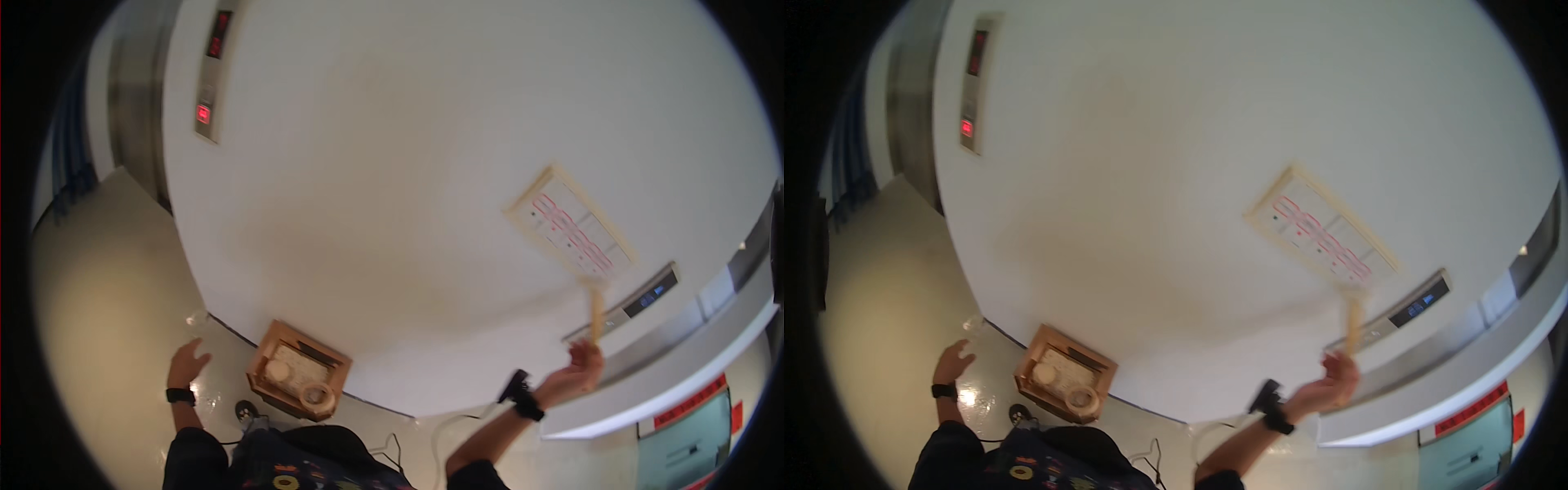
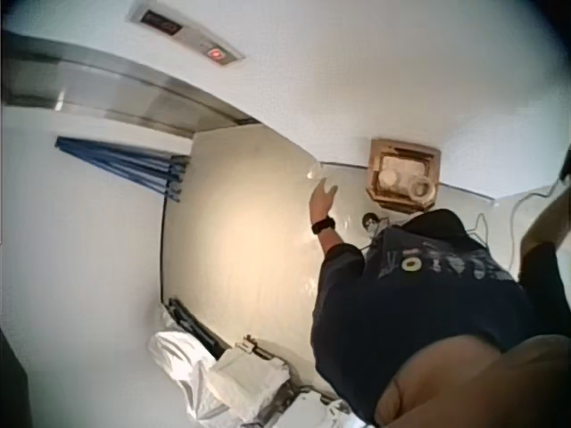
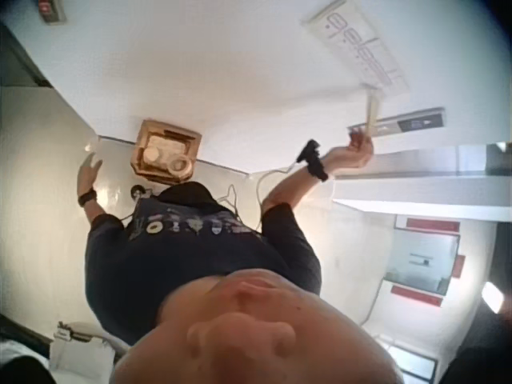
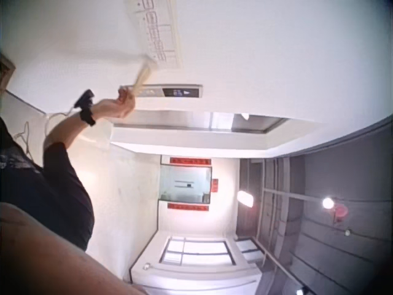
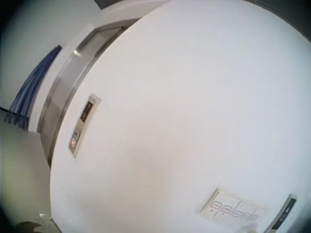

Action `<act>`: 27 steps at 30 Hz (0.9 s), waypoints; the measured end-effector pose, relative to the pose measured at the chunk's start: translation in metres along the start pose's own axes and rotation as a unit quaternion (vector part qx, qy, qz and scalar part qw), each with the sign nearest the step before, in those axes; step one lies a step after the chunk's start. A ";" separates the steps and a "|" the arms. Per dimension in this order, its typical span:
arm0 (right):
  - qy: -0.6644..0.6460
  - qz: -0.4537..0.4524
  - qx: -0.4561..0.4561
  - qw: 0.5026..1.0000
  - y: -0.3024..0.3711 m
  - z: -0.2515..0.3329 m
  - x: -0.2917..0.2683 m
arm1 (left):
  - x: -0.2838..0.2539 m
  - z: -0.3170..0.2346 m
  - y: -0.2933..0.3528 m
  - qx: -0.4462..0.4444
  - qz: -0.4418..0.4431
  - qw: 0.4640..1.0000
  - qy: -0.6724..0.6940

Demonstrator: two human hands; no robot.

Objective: Cleaning and taping elevator control panels and wall switches.

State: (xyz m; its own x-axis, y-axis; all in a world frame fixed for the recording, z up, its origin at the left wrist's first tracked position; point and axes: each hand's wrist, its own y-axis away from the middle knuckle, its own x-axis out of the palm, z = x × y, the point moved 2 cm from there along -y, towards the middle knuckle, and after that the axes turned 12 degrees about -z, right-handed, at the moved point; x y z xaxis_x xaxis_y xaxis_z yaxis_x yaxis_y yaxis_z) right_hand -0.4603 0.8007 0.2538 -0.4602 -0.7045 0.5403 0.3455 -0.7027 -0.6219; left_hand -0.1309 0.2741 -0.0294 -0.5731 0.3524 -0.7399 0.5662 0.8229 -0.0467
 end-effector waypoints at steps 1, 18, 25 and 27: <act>-0.133 0.080 0.088 0.984 0.018 0.000 0.001 | 0.001 0.005 -0.006 -0.010 0.000 1.000 0.017; -0.229 -0.063 0.322 0.916 0.109 0.008 0.054 | 0.011 0.068 -0.056 -0.068 0.022 0.993 0.090; -0.240 0.344 0.301 0.857 0.164 0.025 0.071 | -0.015 0.096 -0.077 -0.082 0.012 0.996 0.036; -0.290 0.085 0.350 0.886 0.160 0.022 0.071 | -0.021 0.100 -0.083 -0.087 0.000 0.994 0.073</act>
State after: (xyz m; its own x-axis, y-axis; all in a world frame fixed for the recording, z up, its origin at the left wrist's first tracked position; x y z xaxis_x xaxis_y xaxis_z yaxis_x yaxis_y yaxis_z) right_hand -0.4200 0.6364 0.2052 0.0755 -0.5956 0.7997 0.8861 -0.3278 -0.3278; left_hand -0.1069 0.1535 -0.0772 -0.6603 0.4026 -0.6339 0.4627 0.8830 0.0788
